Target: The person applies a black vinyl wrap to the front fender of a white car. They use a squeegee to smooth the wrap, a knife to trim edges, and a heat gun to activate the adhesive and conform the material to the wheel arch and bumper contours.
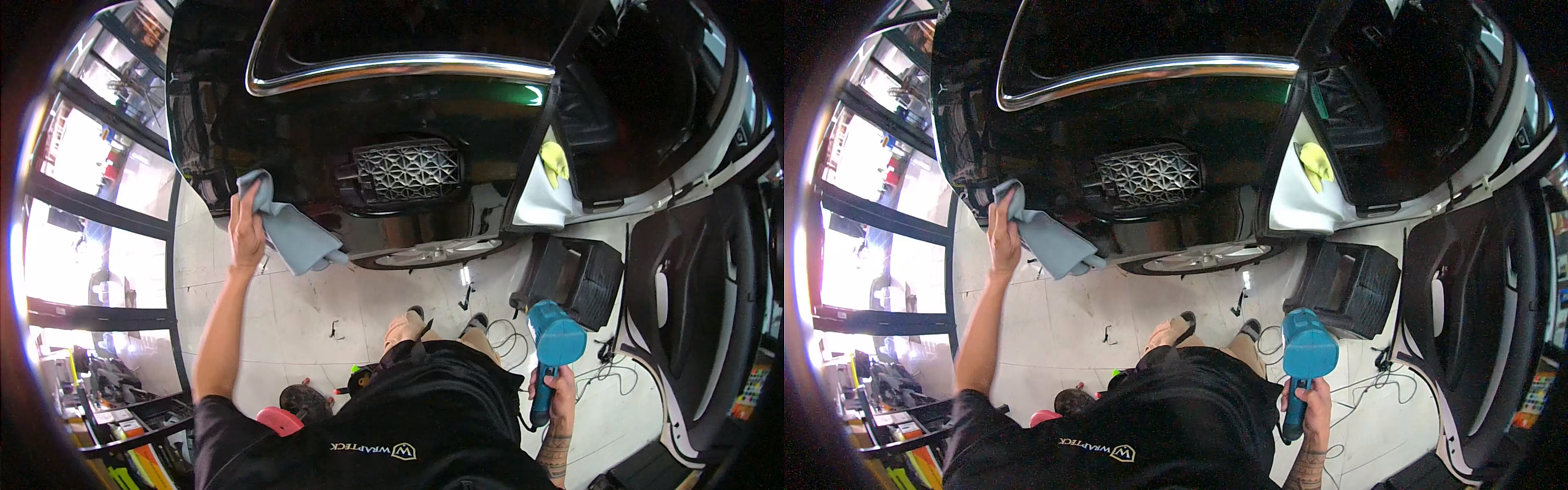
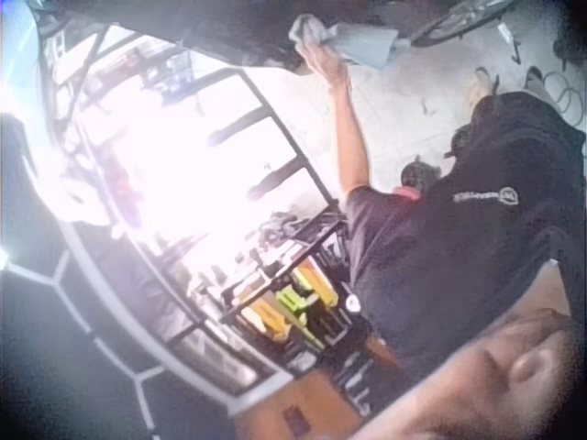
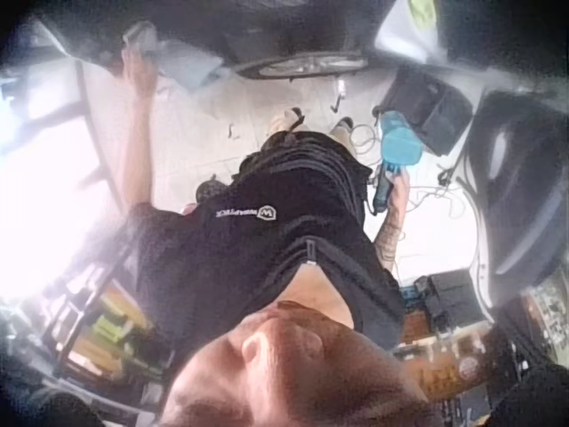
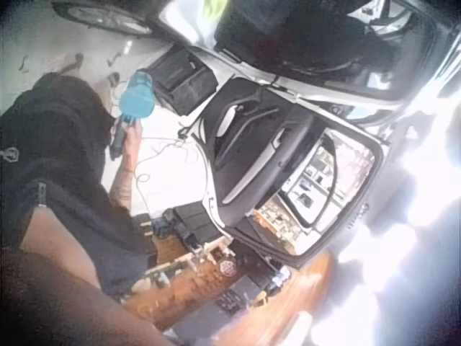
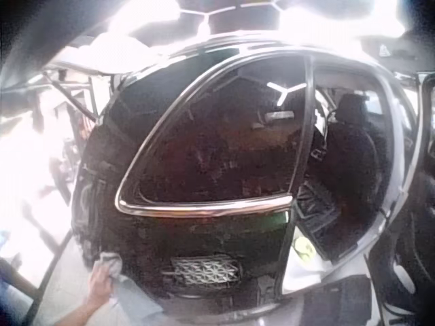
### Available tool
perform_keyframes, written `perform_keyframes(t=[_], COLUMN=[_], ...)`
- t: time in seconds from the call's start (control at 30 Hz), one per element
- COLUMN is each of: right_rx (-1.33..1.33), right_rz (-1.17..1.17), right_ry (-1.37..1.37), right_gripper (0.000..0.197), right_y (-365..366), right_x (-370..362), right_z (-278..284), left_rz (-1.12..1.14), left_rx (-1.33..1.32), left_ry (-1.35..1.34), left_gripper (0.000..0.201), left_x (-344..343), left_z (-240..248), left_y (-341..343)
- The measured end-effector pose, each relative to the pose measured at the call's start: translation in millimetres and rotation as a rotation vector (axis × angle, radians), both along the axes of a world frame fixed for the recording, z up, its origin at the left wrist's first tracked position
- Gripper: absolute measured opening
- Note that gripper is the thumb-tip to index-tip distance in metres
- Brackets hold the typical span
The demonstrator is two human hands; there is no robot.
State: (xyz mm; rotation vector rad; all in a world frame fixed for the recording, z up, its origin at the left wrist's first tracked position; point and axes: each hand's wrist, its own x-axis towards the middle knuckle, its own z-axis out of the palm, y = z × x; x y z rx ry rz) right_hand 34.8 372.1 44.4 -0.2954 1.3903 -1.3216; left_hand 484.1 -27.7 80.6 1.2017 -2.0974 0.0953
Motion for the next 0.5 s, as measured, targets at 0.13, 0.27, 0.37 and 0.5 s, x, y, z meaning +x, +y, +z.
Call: perform_keyframes(t=[0.13,0.27,0.37,0.5], right_rx=[0.018,0.030,0.074,0.098], right_rz=[0.061,0.098,0.079,0.097], right_ry=[0.023,0.031,0.046,0.065], right_gripper=[0.042,0.042,0.044,0.045], right_y=[-18.2,-24.4,-17.9,-20.7], right_x=[4.3,13.1,19.3,26.1], right_z=[12.2,22.3,25.4,25.9], left_rz=[0.311,0.372,0.475,0.361], left_rx=[-0.034,-0.019,0.004,0.018], left_ry=[0.369,0.603,0.618,0.618], left_gripper=[0.041,0.031,0.030,0.034], left_x=[-30.5,-17.7,15.4,30.1], left_z=[-40.5,-57.0,-28.9,48.4], left_y=[10.1,13.7,18.8,23.1])
